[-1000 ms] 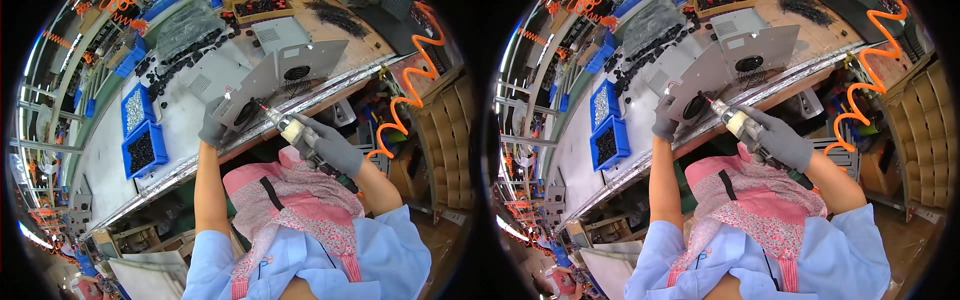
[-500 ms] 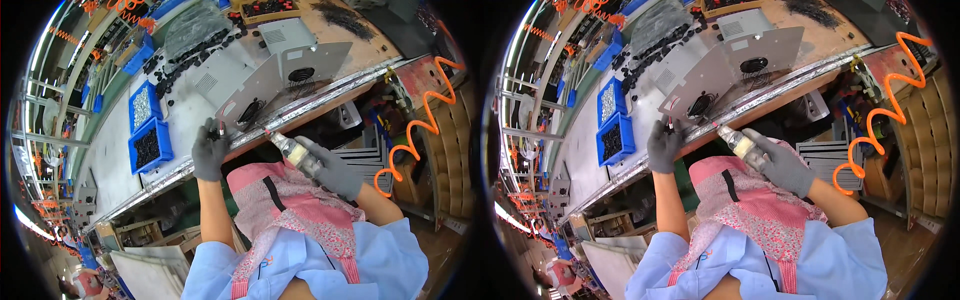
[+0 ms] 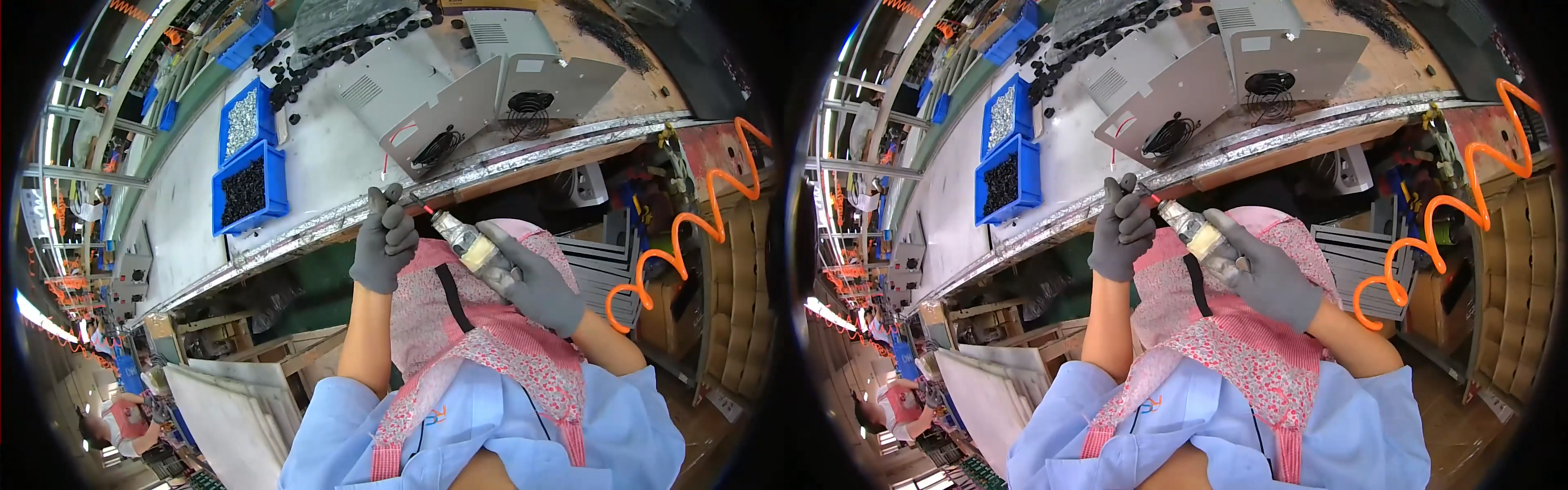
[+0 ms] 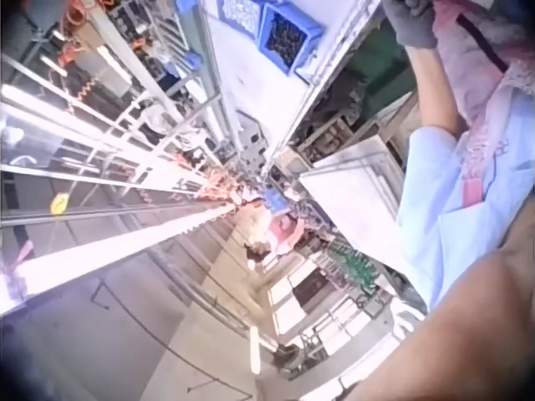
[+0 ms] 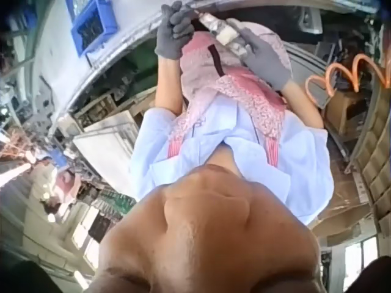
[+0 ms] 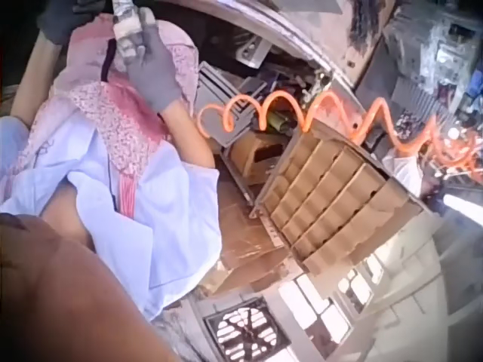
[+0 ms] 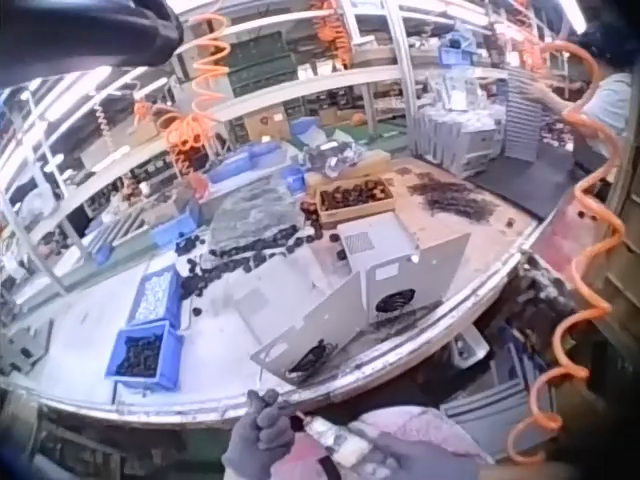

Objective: Assembling a metal electronics enclosure by installing cooling fans and securing panels with a power screwdriver.

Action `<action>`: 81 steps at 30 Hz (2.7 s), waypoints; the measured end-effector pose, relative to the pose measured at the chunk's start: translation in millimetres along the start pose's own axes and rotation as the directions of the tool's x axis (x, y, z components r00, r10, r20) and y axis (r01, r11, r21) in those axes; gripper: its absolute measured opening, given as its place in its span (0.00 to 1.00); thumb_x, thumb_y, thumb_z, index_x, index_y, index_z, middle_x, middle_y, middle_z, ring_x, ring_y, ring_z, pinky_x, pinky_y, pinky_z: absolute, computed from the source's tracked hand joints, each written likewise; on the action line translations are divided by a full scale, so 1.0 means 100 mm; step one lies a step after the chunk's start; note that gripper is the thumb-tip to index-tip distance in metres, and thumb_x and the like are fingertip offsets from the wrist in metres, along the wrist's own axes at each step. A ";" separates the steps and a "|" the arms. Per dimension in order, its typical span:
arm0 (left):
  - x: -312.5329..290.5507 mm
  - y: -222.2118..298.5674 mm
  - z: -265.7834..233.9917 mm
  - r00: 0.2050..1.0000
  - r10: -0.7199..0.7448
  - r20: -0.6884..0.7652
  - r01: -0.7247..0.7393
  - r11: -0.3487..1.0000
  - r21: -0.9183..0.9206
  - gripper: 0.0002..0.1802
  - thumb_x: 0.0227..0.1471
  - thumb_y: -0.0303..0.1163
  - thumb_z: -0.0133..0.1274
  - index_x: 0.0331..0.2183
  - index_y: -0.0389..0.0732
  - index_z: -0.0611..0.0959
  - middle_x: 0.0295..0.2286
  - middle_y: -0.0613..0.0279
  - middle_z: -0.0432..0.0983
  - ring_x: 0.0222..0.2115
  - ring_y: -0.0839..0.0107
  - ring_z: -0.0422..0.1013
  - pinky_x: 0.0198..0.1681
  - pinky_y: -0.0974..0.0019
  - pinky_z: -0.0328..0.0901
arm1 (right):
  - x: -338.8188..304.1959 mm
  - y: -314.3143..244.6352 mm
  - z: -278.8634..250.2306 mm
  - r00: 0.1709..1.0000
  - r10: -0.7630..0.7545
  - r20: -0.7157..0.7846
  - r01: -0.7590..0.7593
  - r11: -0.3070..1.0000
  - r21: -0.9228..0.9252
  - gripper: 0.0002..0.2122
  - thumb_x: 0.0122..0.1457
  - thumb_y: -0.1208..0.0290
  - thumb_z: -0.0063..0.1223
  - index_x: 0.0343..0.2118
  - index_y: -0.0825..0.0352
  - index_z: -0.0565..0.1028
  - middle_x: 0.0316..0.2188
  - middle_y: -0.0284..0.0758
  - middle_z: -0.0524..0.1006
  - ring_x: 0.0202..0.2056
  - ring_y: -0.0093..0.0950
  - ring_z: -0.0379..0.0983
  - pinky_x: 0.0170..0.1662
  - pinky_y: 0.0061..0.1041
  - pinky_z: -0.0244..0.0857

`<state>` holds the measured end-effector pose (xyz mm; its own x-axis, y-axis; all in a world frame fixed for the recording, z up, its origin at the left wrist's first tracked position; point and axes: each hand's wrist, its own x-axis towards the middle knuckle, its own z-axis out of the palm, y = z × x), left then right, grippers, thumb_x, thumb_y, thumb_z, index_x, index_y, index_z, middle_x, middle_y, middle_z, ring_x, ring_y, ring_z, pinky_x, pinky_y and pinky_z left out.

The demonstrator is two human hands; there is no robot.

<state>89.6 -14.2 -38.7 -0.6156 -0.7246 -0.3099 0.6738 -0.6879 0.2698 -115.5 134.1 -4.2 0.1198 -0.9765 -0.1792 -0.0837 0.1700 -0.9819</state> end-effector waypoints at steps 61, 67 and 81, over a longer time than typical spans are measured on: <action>0.81 0.60 0.15 0.952 -0.052 0.302 -0.251 -0.695 0.674 0.39 0.40 0.51 0.62 0.52 0.45 0.72 0.52 0.49 0.65 0.50 0.51 0.64 0.53 0.58 0.61 | 0.05 -0.12 -0.10 0.998 0.060 -0.027 -0.054 0.979 0.196 0.29 0.60 0.70 0.47 0.64 0.61 0.53 0.41 0.33 0.72 0.37 0.16 0.65 0.41 0.18 0.63; 0.74 0.55 0.24 0.931 -0.021 0.363 -0.274 -0.697 0.662 0.32 0.39 0.51 0.61 0.45 0.43 0.78 0.42 0.51 0.74 0.39 0.53 0.72 0.41 0.57 0.67 | 0.12 -0.16 -0.06 0.996 0.072 -0.043 -0.062 0.977 0.204 0.29 0.60 0.69 0.47 0.64 0.62 0.52 0.38 0.32 0.73 0.31 0.14 0.64 0.36 0.15 0.62; 0.65 0.36 0.17 0.905 0.262 0.335 -0.063 -0.697 0.714 0.22 0.38 0.49 0.60 0.33 0.44 0.81 0.25 0.55 0.77 0.26 0.55 0.73 0.30 0.57 0.67 | 0.22 -0.37 0.06 0.970 0.192 0.152 -0.243 0.678 0.694 0.34 0.60 0.50 0.46 0.63 0.63 0.51 0.25 0.32 0.68 0.20 0.21 0.69 0.22 0.22 0.68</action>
<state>67.1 -86.4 -33.2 -0.5177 -0.8502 0.0955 -0.7230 0.4944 0.4826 -103.9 107.6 27.9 0.2502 -0.8942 -0.3713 0.6006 0.4442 -0.6648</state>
